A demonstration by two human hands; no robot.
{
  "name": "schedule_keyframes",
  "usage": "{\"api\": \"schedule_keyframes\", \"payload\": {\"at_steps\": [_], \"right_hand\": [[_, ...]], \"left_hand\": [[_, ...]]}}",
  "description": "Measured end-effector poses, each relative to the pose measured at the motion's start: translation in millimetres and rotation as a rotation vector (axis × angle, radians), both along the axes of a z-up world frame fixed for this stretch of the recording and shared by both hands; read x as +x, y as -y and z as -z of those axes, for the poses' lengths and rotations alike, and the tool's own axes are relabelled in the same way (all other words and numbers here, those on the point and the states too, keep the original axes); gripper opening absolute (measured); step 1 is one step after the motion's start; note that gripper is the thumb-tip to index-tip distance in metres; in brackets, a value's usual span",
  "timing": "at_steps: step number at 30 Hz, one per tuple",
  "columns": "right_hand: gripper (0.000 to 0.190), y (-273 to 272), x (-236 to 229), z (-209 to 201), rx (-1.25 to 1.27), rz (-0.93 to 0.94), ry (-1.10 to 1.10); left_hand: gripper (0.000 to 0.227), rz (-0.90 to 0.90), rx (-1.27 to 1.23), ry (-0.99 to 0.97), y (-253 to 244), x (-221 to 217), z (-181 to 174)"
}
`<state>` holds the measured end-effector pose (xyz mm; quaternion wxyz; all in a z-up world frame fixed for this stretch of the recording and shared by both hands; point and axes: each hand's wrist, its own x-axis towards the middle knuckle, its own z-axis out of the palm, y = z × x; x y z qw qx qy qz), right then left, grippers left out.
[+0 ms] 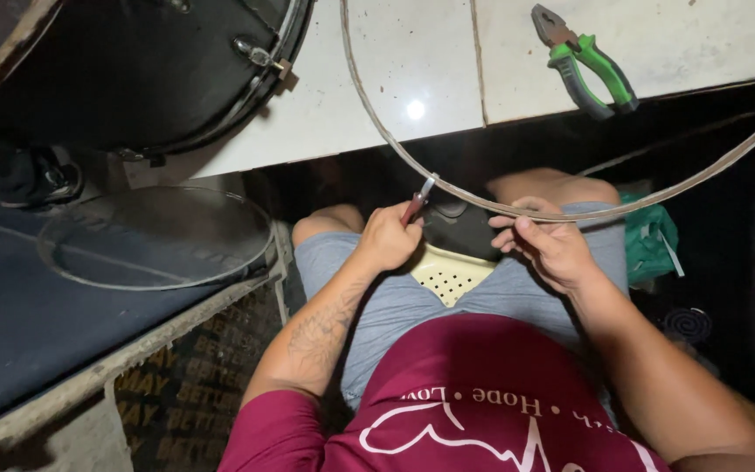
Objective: The person sits on a low chair and uses pliers to bend and adjust a metal ring resting on their lap. They repeatedly grip the ring with the pliers and apply force to reshape it, occasionally switching hands or repositioning the tool.
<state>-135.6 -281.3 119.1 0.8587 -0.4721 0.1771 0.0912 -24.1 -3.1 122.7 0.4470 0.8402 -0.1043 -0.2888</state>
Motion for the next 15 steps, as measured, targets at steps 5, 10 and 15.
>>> {"api": "schedule_keyframes", "payload": {"at_steps": [5,10,15], "right_hand": [[0.026,-8,3,-7,-0.028,-0.023,0.001],[0.029,-11,5,-9,-0.043,-0.021,0.028],[0.029,-11,5,-13,-0.057,-0.032,0.059]], "left_hand": [[0.017,-0.006,-0.033,-0.030,3,-7,-5],[0.036,-0.022,-0.242,0.143,9,-15,74],[0.028,-0.018,-0.424,0.415,26,5,-5]]}}
